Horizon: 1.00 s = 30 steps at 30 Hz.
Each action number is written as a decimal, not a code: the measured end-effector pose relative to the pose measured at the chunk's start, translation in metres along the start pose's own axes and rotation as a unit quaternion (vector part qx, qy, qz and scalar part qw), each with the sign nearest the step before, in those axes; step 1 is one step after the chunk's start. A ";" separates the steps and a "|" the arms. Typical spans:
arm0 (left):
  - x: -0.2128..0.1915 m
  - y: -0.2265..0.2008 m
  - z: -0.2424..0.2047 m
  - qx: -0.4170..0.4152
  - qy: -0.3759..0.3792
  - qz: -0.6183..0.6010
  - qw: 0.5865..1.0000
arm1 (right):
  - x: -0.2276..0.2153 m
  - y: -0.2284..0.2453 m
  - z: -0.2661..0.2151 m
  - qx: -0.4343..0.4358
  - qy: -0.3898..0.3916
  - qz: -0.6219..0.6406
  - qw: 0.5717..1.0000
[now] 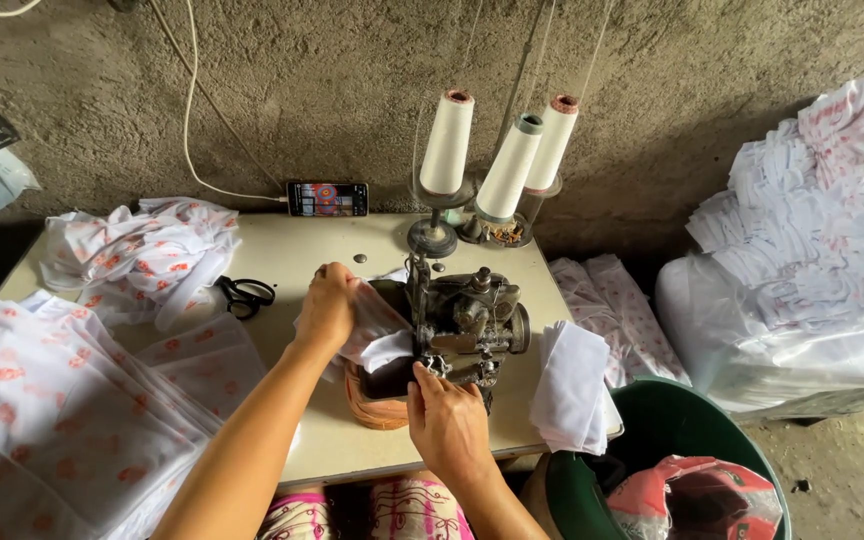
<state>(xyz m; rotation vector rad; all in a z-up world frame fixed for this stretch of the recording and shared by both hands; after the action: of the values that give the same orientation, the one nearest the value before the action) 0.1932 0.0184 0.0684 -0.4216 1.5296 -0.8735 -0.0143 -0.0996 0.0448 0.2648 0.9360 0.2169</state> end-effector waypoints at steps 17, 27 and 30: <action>0.029 0.035 -0.219 0.176 -0.297 -0.133 0.929 | 0.065 -0.033 -0.055 0.438 0.024 0.751 0.493; 0.064 0.048 -0.216 0.204 -0.171 -0.086 0.960 | 0.035 -0.073 -0.034 0.600 -0.067 0.609 0.514; 0.062 0.110 -0.166 0.055 -0.202 0.063 0.976 | 0.047 -0.092 -0.032 0.577 -0.074 0.621 0.525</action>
<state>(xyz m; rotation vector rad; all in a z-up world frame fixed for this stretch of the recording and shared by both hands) 0.0479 0.0913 -0.0630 -0.3895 1.1157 -0.7185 -0.0069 -0.1687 -0.0380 2.2203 0.3923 0.8551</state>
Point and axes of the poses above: each hand's wrist, its own z-axis towards the middle knuckle, its own x-axis out of the palm, y = z × x, the point moved 4 cm from there along z, towards the middle knuckle, and after that the axes turned 3 degrees about z, right-handed, at the moved point
